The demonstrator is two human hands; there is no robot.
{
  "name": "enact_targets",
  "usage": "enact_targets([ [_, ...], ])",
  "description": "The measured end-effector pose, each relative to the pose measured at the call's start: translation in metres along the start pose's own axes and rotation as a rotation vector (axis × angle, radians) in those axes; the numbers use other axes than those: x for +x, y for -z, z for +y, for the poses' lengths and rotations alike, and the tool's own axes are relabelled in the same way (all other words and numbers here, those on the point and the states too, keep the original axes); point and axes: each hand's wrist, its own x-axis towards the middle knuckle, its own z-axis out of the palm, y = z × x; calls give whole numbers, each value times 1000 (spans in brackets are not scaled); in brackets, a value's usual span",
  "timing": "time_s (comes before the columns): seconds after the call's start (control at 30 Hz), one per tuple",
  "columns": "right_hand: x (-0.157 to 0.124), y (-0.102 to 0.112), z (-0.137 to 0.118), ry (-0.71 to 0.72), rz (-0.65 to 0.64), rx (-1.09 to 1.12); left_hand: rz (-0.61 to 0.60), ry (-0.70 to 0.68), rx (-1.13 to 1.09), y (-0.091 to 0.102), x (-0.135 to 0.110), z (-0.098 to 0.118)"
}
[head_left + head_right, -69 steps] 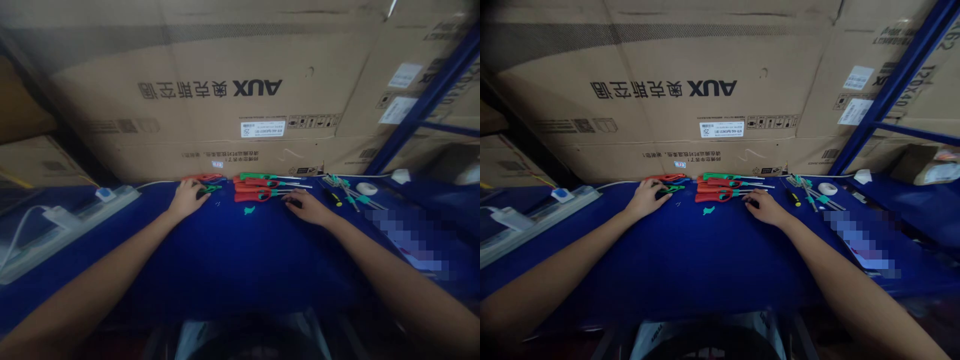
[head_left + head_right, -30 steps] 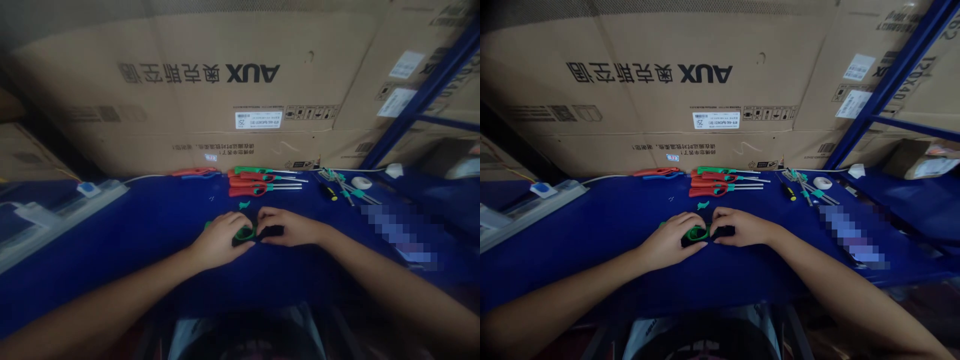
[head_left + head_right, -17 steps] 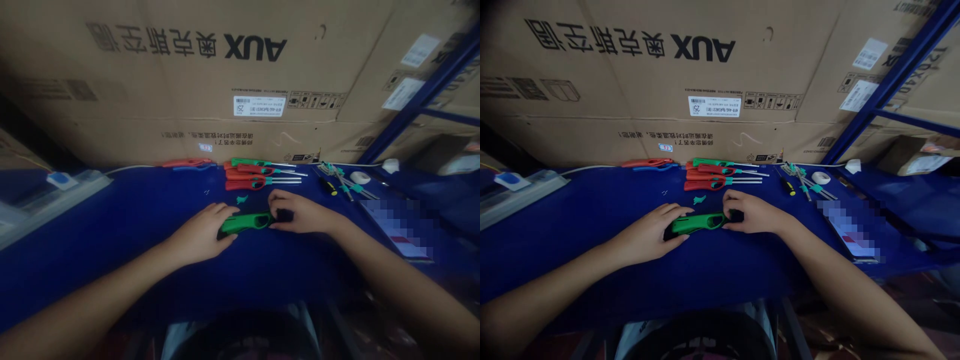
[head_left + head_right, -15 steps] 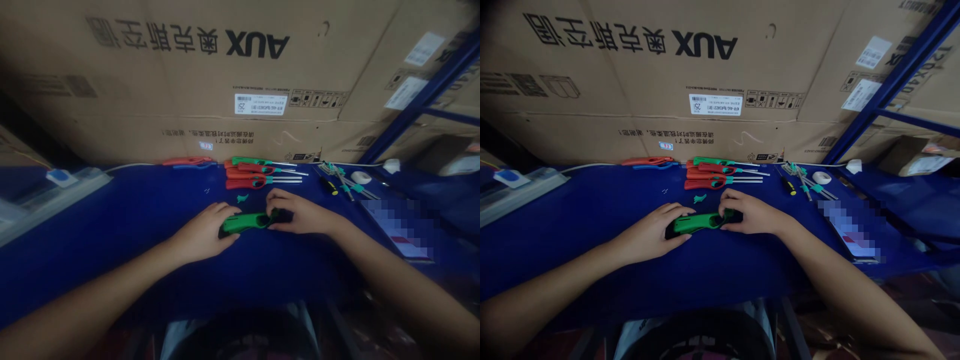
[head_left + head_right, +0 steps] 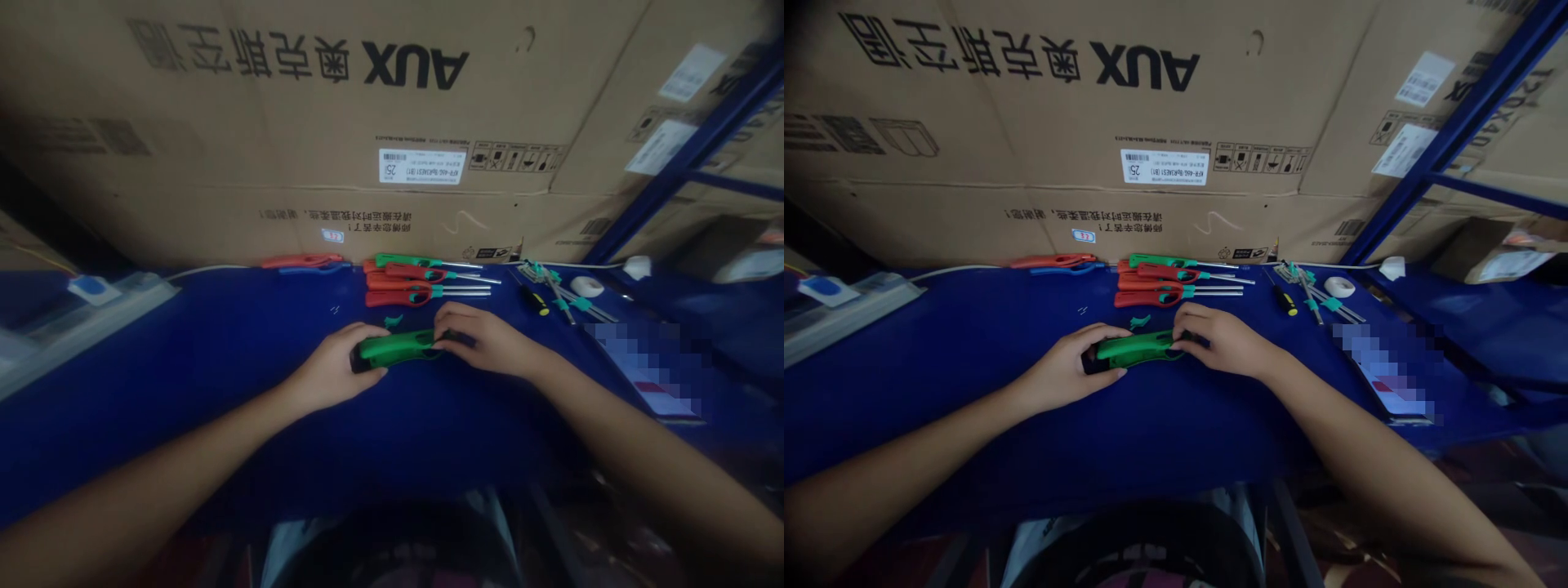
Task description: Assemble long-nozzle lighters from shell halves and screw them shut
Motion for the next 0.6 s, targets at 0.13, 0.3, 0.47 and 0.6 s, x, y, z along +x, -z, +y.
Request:
enact_targets([
  [0.13,1,5,1,4,131,-98,12,32,26,0,0,0],
  [0.3,-3,18,8,-40,120,-191,31,34,24,-2,-1,-1],
  [0.47,-6,23,8,-80,37,-140,46,0,4,-2,0,-1],
  [0.6,-5,19,1,-105,-98,-29,24,-2,31,1,2,-3],
])
